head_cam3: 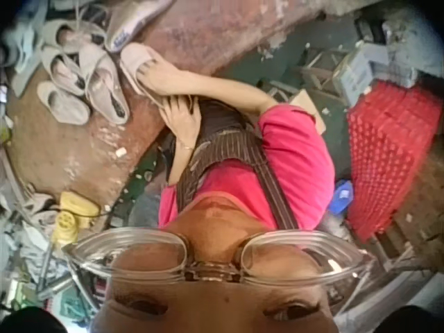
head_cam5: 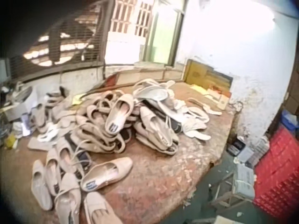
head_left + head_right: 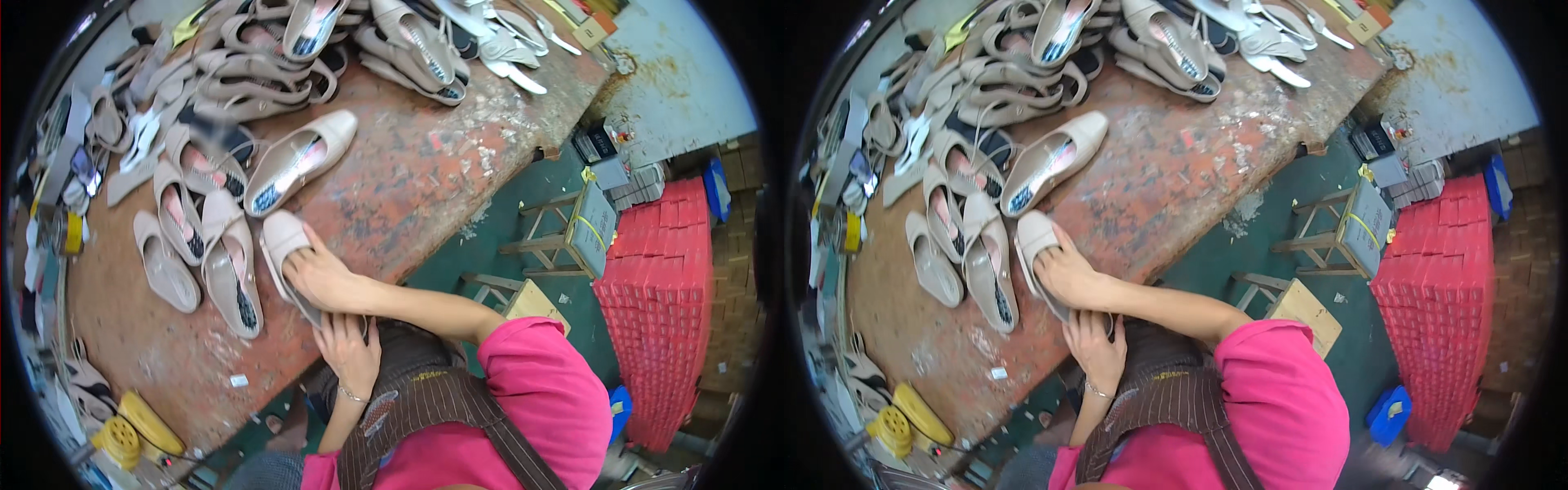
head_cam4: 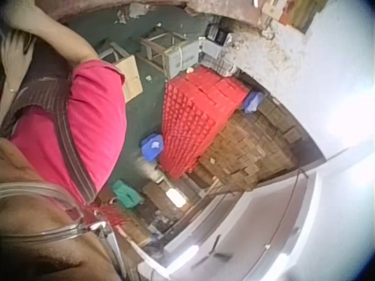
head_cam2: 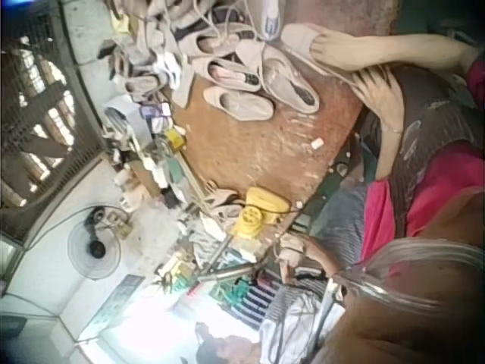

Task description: The person inserts shoe insoles into various shoes by hand, pressing them down into place on a workbench.

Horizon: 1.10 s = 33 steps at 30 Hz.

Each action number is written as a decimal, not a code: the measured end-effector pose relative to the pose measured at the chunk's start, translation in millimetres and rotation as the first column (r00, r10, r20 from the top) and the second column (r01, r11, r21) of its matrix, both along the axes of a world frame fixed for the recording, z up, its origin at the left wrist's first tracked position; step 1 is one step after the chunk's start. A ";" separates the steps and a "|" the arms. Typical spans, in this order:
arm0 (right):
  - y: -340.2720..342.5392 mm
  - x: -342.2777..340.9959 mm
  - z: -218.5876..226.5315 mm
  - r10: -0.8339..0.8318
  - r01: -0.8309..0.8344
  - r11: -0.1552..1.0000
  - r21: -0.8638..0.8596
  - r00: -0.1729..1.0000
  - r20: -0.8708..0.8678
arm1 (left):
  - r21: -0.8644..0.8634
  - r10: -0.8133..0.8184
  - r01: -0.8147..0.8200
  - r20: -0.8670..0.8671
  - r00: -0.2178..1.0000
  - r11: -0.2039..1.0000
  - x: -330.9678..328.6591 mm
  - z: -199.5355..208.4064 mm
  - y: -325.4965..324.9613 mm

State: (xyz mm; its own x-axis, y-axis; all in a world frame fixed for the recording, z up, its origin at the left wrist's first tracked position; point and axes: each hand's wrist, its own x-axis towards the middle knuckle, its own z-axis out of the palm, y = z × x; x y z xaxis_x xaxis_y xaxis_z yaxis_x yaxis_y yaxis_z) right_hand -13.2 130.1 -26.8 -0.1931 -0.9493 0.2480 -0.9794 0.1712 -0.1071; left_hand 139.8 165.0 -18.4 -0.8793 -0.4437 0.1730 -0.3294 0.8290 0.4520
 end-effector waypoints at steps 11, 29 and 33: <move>175.0 -310.3 4.3 -0.494 0.862 0.417 -0.290 0.482 0.723 | 0.923 0.821 -0.175 -0.204 0.534 0.343 92.9 47.9 -135.6; 149.1 -509.7 -32.6 -0.202 0.950 0.271 -0.153 0.212 0.956 | -0.148 0.004 -0.015 -0.080 0.997 0.989 -131.4 35.2 -160.8; 139.9 -507.3 -8.5 -0.126 0.938 0.345 0.028 0.016 0.992 | -0.219 -0.173 0.172 0.014 0.985 0.961 -242.4 22.6 -143.5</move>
State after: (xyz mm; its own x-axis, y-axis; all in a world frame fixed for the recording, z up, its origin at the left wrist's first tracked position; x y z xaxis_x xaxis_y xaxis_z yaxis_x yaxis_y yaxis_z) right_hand -520.6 270.0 -35.3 -0.9796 -0.0724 -0.1876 0.1815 0.0831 -0.9799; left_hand -102.6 21.5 4.2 -0.9378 -0.2365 0.2540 -0.1709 0.9517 0.2549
